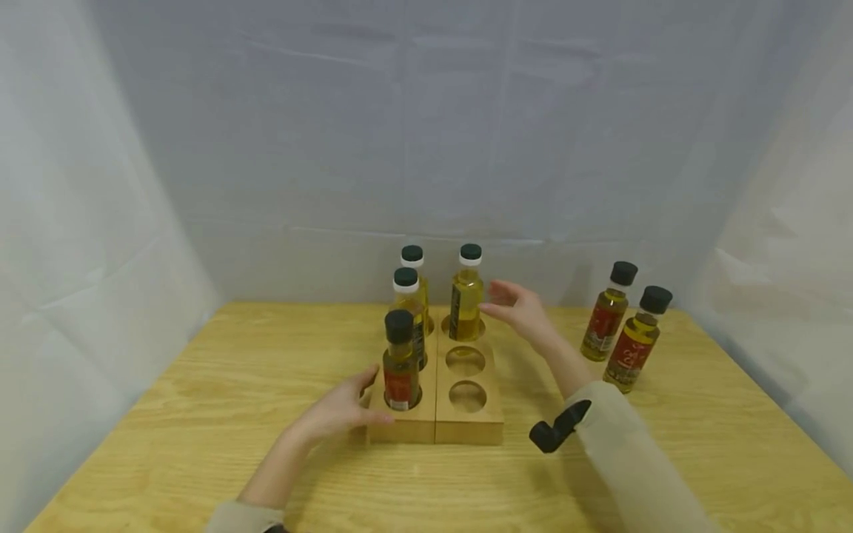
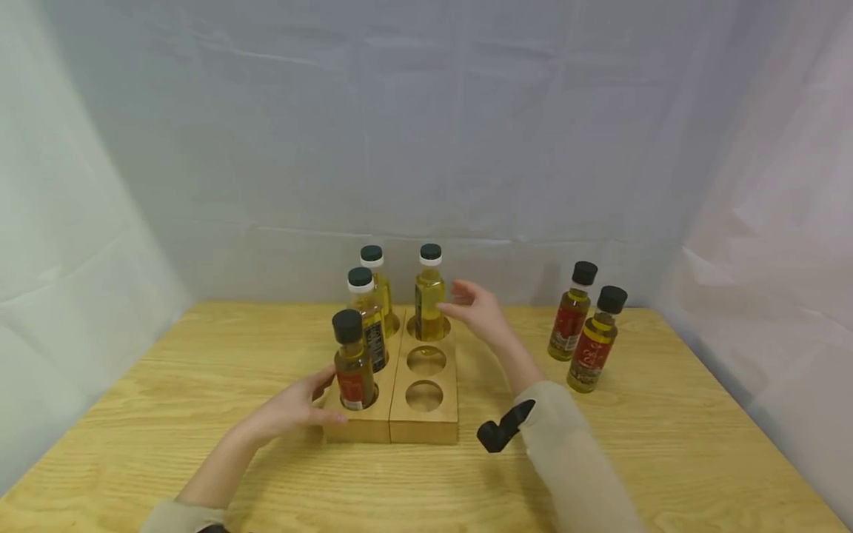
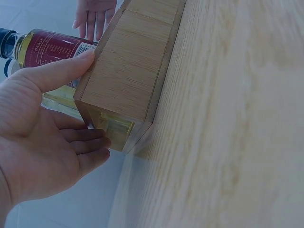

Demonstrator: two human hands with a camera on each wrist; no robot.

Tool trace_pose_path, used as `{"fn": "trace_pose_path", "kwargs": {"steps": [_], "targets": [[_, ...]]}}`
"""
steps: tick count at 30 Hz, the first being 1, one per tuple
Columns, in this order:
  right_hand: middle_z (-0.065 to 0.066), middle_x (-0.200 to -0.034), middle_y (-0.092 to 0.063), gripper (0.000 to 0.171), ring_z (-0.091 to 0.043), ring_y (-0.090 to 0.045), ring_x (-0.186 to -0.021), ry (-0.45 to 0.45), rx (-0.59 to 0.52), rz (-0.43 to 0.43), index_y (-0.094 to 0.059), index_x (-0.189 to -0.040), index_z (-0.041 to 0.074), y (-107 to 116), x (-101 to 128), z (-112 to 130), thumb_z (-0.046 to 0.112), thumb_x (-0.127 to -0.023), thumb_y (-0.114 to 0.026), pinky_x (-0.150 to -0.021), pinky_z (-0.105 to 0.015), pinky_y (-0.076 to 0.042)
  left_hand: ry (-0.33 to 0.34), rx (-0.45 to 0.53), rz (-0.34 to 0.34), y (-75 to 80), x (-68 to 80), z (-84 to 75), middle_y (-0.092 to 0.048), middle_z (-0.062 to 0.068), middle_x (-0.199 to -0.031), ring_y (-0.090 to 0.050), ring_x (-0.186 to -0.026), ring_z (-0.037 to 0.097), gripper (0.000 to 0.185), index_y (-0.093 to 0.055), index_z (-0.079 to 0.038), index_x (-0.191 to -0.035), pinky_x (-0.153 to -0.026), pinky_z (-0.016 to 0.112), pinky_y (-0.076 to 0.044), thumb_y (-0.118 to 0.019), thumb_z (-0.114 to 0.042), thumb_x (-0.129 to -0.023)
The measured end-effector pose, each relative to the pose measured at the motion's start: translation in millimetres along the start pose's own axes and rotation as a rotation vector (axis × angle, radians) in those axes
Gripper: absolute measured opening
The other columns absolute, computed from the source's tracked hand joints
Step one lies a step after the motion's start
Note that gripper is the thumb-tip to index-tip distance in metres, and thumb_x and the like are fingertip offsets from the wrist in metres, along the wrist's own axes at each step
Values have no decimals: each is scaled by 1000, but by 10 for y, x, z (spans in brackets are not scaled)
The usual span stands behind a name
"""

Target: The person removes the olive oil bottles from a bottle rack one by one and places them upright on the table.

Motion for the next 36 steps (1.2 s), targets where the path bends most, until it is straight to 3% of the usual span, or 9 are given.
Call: {"fn": "trace_pose_path", "kwargs": {"steps": [12,20,24,36], "targets": [[-23,-131,-47,73,-35,-47,-118,-46,95,-21,-32,-141,-3,-226,-161,32,21,-84,-70,-96,-44,-42,-10,-17,-3,-6,-7,-6,-16,32,-146,-21,-130,49,98,-14,14,-141,-106,57,-22,-77,-23,-76],[-21,-120,-55,59,-35,-53,-109,-25,75,9,-43,-134,-1,-331,-246,-25,16,-84,-69,-88,-43,-48,-8,-30,-13,-2,17,-29,-17,33,-145,-23,-129,51,98,-15,15,-141,-105,57,-22,-77,-23,-75],[-21,-118,-56,61,-35,-55,-106,-8,75,-35,-44,-131,-4,-336,-255,-18,20,-82,-71,-86,-41,-49,-8,-33,-17,-6,6,-10,-18,32,-145,-23,-130,50,99,-16,14,-141,-105,57,-22,-78,-25,-74],[-25,-124,-52,66,-38,-51,-112,-68,137,-69,-39,-135,-5,-361,-293,-3,15,-81,-72,-93,-46,-45,6,-13,-22,11,10,-15,-18,33,-145,-22,-130,51,99,-15,14,-141,-105,58,-22,-78,-24,-74]]}}
Point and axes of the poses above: each hand's wrist, its own x-axis away from the middle knuckle, its own y-axis out of the back of the hand, z = x × y, the point moved 4 cm from there along -x, towards the middle knuckle
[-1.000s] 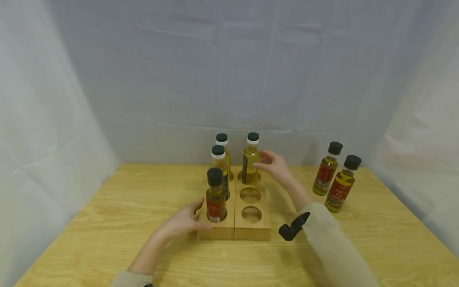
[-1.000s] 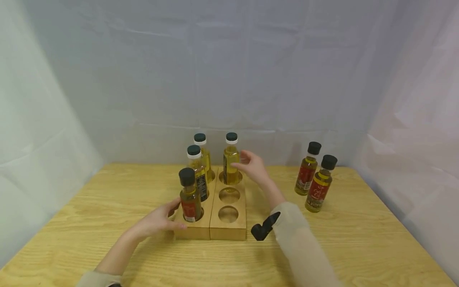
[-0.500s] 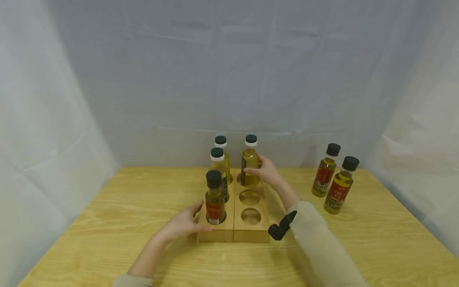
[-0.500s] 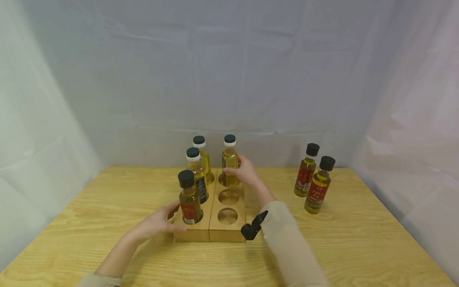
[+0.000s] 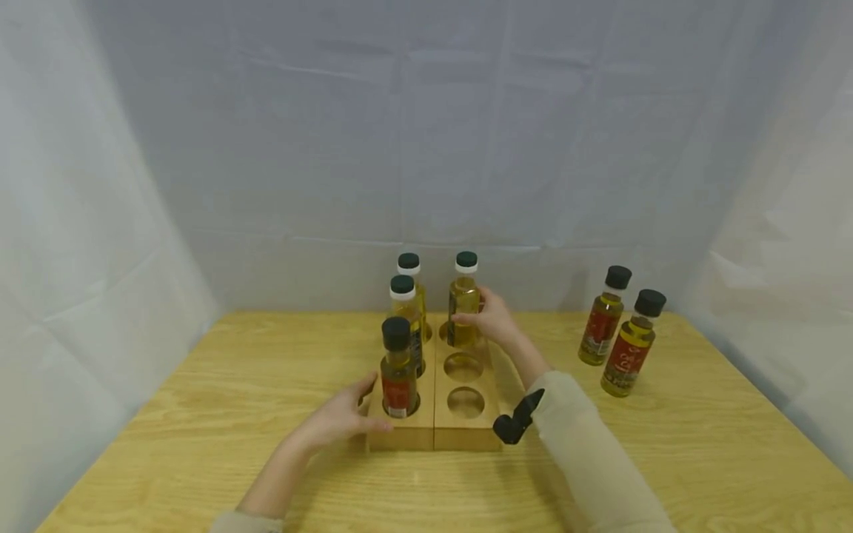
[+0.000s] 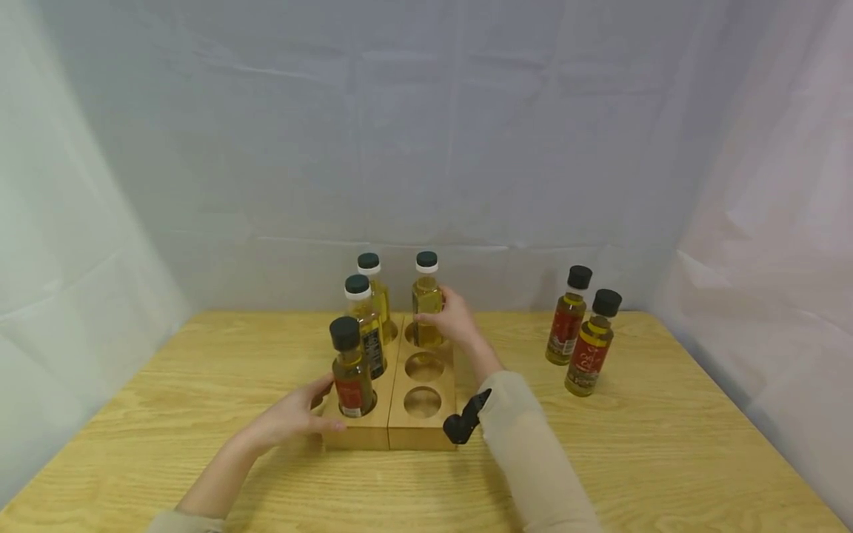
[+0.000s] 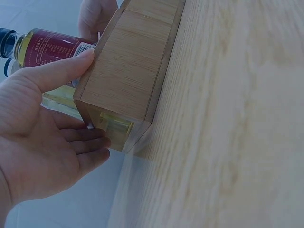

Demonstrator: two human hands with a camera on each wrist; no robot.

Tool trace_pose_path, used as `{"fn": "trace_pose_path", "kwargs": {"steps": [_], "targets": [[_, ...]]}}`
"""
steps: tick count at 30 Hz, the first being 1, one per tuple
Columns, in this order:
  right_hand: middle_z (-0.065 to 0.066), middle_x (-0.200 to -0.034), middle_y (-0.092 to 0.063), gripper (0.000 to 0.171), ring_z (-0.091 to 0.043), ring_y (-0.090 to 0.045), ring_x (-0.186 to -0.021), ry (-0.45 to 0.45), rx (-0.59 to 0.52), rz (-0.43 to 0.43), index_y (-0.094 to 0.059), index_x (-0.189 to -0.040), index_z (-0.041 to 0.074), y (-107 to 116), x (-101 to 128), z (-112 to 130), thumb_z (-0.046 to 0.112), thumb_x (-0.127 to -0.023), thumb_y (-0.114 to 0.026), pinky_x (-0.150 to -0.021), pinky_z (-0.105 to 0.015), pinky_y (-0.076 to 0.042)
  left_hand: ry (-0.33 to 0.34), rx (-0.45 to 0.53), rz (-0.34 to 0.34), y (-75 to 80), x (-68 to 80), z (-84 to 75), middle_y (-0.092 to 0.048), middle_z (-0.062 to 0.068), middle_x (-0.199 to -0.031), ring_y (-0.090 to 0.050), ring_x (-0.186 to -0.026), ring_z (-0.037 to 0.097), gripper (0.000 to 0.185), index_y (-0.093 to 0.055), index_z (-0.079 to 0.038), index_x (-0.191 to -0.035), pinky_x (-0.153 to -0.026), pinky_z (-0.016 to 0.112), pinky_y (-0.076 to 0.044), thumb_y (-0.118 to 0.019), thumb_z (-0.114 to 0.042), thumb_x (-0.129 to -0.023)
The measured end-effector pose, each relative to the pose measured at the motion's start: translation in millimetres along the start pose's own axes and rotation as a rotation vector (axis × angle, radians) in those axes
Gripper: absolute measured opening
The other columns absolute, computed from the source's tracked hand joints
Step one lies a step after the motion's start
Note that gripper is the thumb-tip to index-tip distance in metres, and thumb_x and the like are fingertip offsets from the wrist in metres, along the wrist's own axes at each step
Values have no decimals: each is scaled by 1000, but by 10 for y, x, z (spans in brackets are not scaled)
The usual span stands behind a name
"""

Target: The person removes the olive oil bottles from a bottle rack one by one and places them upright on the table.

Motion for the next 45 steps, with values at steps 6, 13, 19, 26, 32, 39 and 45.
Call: {"fn": "trace_pose_path", "kwargs": {"steps": [6,13,19,26,32,39,45], "targets": [[-21,-125,-52,72,-34,-51,-112,7,116,-45,-38,-137,-1,16,30,-19,24,-80,-74,-91,-45,-45,0,-9,-1,2,0,5,-19,33,-145,-22,-129,51,98,-15,15,-141,-106,57,-21,-78,-21,-75],[-23,-127,-50,78,-35,-50,-113,-7,143,-88,-36,-138,-2,74,66,-56,29,-78,-75,-90,-46,-46,6,-1,0,-5,-11,-2,-19,32,-145,-22,-130,50,99,-16,14,-141,-105,57,-22,-78,-23,-74],[-21,-125,-52,75,-34,-53,-110,1,84,-138,-39,-136,-1,164,95,-81,29,-78,-76,-87,-44,-48,2,-2,7,-9,-24,5,-19,33,-145,-22,-129,51,99,-15,14,-141,-105,58,-22,-78,-24,-74],[-17,-116,-56,63,-30,-55,-102,30,18,-217,-48,-126,1,315,106,-20,32,-78,-75,-81,-41,-49,-4,-5,22,6,-30,3,-18,33,-145,-21,-130,51,99,-14,14,-141,-105,58,-22,-77,-24,-76],[-16,-112,-58,64,-29,-56,-99,60,-13,-241,-50,-123,1,455,127,54,34,-76,-77,-80,-40,-49,-2,-11,20,20,-26,4,-18,34,-145,-20,-131,50,98,-14,14,-141,-105,58,-21,-77,-24,-76],[-16,-119,-55,71,-30,-52,-108,46,-50,-222,-46,-130,2,592,205,87,36,-76,-76,-88,-44,-46,5,-2,16,22,-37,11,-18,34,-145,-20,-131,50,98,-14,14,-142,-105,58,-21,-77,-23,-76],[-16,-121,-53,69,-31,-49,-112,53,-61,-225,-46,-132,3,727,353,80,33,-77,-75,-95,-45,-43,-1,4,16,18,-32,8,-19,35,-144,-20,-131,50,97,-14,14,-141,-105,59,-21,-77,-21,-76]]}}
Point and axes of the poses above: each hand's wrist, its own x-axis away from the middle knuckle, its own y-axis out of the back of the hand, z = x × y, the point moved 4 cm from there along -x, towards the middle knuckle
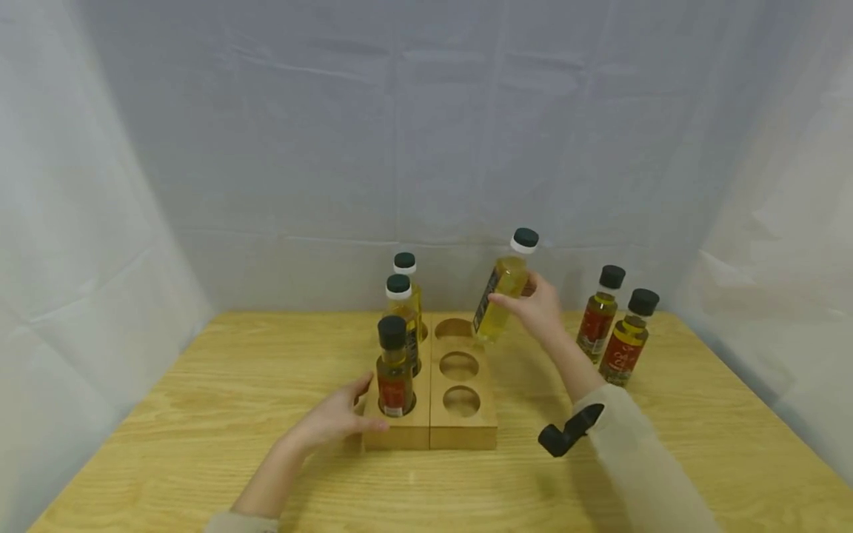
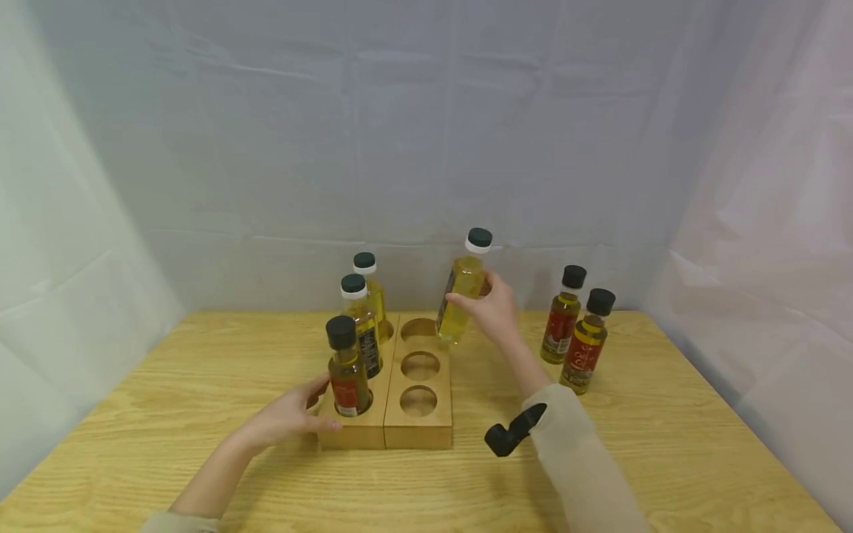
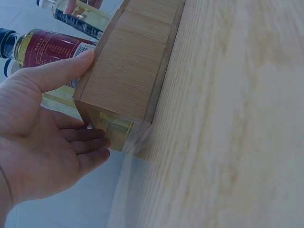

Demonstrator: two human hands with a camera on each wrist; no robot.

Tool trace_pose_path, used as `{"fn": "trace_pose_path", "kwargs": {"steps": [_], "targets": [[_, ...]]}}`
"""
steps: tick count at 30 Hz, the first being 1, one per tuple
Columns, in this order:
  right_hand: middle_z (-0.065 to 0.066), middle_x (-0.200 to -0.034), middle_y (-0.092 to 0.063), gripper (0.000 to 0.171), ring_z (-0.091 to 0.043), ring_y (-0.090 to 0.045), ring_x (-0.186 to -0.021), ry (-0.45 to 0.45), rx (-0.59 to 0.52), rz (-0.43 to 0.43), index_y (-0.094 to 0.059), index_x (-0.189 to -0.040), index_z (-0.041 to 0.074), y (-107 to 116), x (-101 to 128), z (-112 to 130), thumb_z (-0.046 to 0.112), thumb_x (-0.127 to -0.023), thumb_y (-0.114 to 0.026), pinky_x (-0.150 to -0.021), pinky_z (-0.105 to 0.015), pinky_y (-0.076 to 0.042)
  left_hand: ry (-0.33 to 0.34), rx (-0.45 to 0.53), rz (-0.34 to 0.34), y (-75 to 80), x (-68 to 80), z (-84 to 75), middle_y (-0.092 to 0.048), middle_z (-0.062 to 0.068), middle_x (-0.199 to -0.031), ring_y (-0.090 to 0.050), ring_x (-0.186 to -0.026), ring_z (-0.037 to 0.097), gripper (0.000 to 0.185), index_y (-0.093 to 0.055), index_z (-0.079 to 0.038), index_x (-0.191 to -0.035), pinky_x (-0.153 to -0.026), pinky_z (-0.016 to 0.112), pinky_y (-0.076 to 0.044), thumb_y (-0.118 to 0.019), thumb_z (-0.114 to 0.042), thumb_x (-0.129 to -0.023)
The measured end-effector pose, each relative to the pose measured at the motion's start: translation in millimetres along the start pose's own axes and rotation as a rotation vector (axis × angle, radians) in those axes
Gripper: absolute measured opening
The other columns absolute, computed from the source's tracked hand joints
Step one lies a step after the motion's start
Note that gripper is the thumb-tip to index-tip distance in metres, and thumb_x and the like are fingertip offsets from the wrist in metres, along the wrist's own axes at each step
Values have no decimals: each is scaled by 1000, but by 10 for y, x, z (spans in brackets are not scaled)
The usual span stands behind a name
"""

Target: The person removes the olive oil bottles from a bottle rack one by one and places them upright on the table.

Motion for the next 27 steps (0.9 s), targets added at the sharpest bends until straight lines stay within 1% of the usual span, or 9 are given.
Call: {"fn": "trace_pose_path", "kwargs": {"steps": [3,5,9,12,15,18,21,23,27], "targets": [[-18,-123,-54,68,-32,-50,-113,8,0,-4,-46,-131,2,105,74,-15,33,-78,-75,-94,-45,-43,-2,-6,-1,-2,7,-2,-19,34,-144,-20,-131,49,97,-14,14,-141,-105,58,-21,-77,-21,-76],[-18,-123,-54,69,-33,-50,-113,5,13,-6,-47,-131,3,182,129,-37,36,-77,-75,-93,-45,-45,-2,-6,-1,-5,10,1,-19,34,-144,-20,-131,49,97,-15,15,-141,-105,58,-21,-77,-21,-76],[-18,-121,-55,73,-33,-53,-110,-4,73,-27,-48,-130,5,357,240,-83,45,-75,-74,-88,-46,-48,1,-1,-2,-11,11,13,-18,34,-145,-20,-131,49,98,-14,15,-141,-106,57,-20,-77,-23,-76],[-18,-116,-57,73,-32,-55,-105,-12,116,-47,-50,-126,3,501,329,-108,49,-74,-73,-84,-45,-49,2,7,-4,-15,10,14,-17,34,-145,-19,-131,49,99,-14,14,-141,-106,57,-19,-77,-24,-75],[-19,-116,-57,73,-33,-55,-105,-13,137,-47,-48,-127,2,644,432,-114,49,-76,-71,-83,-46,-49,1,13,-5,-17,7,11,-18,33,-145,-19,-132,49,99,-14,13,-142,-106,57,-19,-78,-23,-75],[-20,-121,-55,74,-35,-53,-108,-15,135,-37,-44,-132,3,776,536,-119,46,-78,-70,-86,-49,-47,1,12,-4,-16,9,9,-18,34,-145,-19,-131,49,99,-14,14,-142,-106,57,-20,-78,-23,-75],[-22,-122,-53,75,-36,-52,-109,-19,152,-38,-41,-135,2,907,636,-134,43,-80,-70,-87,-50,-46,-1,1,-6,-17,10,12,-19,34,-144,-20,-131,49,99,-14,14,-141,-106,57,-20,-78,-24,-75],[-22,-122,-53,71,-32,-54,-106,-20,167,-40,-41,-135,1,990,694,-156,40,-82,-69,-85,-45,-48,-3,-7,-7,-21,8,13,-19,34,-144,-21,-131,49,99,-14,14,-141,-106,57,-20,-78,-24,-75],[-21,-118,-55,66,-6,-57,-91,-14,194,-45,-39,-134,-1,1141,804,-218,35,-85,-67,-73,-27,-51,-1,-2,-9,-30,4,17,-19,34,-144,-20,-131,48,99,-15,14,-141,-106,56,-20,-78,-23,-75]]}}
Point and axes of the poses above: each hand's wrist, its own x-axis away from the middle knuckle, its own y-axis out of the back of the hand, z = x × y, the point moved 4 cm from there along -x, towards the middle knuckle
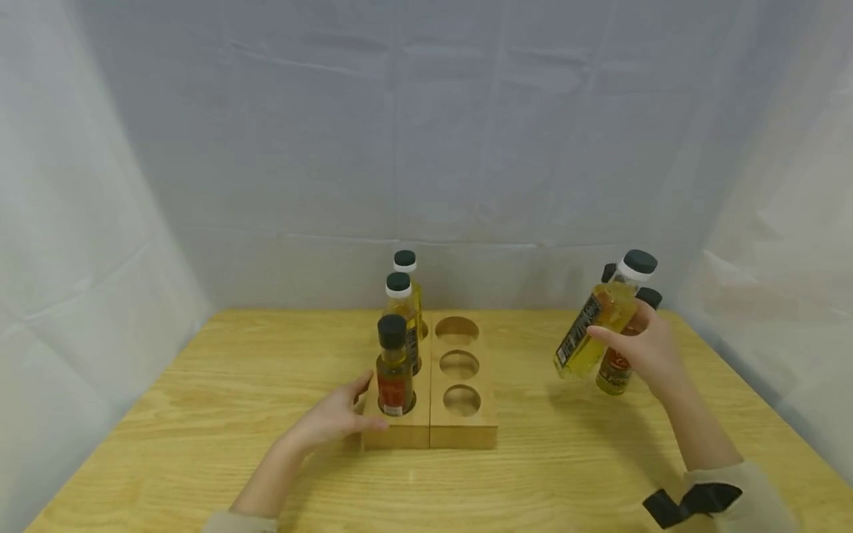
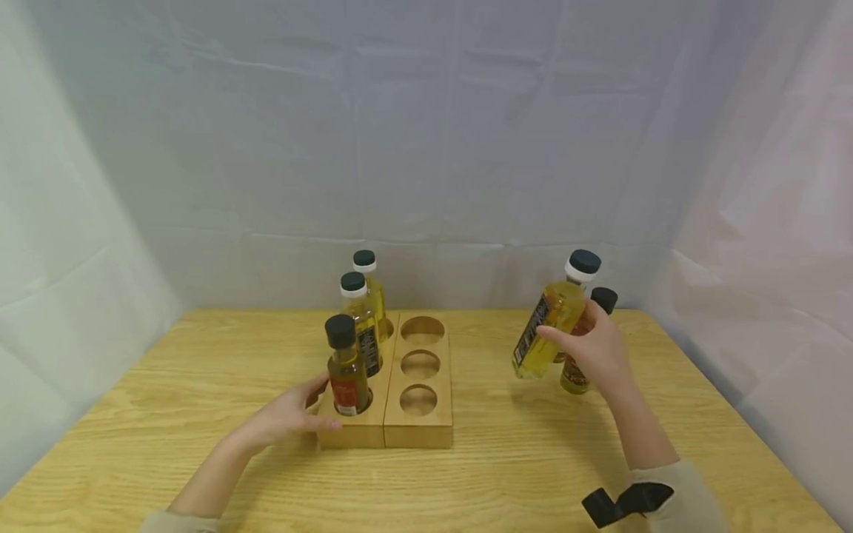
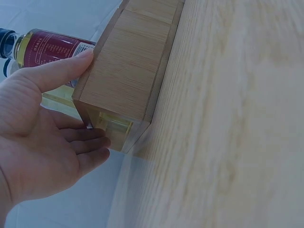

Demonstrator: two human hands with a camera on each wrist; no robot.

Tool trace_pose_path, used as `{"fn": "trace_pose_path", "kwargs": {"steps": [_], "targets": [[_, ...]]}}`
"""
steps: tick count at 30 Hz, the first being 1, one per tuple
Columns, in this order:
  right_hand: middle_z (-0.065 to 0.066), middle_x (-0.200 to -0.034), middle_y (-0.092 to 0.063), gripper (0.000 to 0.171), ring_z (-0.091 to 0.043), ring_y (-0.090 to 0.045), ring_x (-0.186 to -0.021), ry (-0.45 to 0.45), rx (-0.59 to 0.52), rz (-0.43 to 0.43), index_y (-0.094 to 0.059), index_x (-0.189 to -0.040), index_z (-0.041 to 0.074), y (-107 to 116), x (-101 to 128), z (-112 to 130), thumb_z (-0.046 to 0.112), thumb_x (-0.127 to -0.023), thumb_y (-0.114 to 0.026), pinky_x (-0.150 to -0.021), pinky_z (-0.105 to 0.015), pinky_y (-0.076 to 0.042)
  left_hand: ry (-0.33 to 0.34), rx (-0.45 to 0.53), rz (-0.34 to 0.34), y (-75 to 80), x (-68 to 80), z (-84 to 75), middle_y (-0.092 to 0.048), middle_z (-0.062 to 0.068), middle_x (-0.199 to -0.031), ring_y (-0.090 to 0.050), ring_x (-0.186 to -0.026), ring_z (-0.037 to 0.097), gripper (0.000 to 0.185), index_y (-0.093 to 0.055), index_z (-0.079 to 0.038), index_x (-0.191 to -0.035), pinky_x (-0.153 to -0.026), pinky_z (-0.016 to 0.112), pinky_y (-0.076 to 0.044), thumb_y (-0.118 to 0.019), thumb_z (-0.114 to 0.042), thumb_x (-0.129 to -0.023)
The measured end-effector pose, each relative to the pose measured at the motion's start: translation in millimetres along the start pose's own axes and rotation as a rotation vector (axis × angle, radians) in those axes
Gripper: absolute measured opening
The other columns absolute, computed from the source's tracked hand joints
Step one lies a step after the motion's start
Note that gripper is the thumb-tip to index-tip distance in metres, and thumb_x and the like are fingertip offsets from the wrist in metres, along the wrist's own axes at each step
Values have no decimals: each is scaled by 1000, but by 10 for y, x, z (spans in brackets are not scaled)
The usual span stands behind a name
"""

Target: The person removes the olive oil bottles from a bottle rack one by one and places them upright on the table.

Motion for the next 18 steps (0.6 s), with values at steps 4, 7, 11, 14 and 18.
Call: {"fn": "trace_pose_path", "kwargs": {"steps": [4,7,11,14,18], "targets": [[-20,-114,-56,63,9,-51,-82,20,29,-31,-41,-132,-3,129,98,-98,30,-85,-68,-66,-17,-49,1,3,-2,0,-2,-7,-20,33,-145,-20,-132,48,99,-15,14,-141,-106,56,-20,-78,-23,-74],[-20,-116,-55,68,2,-53,-86,25,71,-48,-39,-137,0,207,159,-174,30,-84,-69,-66,-15,-47,4,2,-4,9,5,-17,-20,33,-145,-20,-132,48,99,-15,14,-141,-106,57,-20,-78,-23,-74],[-25,-122,-52,79,-17,-57,-94,-6,120,-32,-27,-146,5,275,226,-287,32,-84,-69,-67,-19,-49,3,4,-2,17,6,-25,-19,33,-145,-20,-132,48,99,-14,14,-141,-106,57,-19,-78,-23,-74],[-25,-121,-53,80,-14,-58,-92,-13,141,-22,-26,-146,4,307,276,-377,32,-84,-69,-67,-21,-50,0,3,1,14,3,-28,-18,32,-145,-20,-132,47,99,-14,14,-141,-107,56,-19,-78,-23,-75],[-24,-117,-54,79,-4,-56,-87,-8,165,-18,-28,-144,1,351,337,-483,32,-84,-68,-65,-19,-49,2,6,8,8,17,-38,-18,32,-146,-19,-132,47,99,-14,14,-141,-107,56,-19,-78,-23,-75]]}}
Point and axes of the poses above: each hand's wrist, its own x-axis away from the middle knuckle, its own y-axis out of the back of the hand, z = x × y, the point moved 4 cm from there along -x, towards the middle knuckle
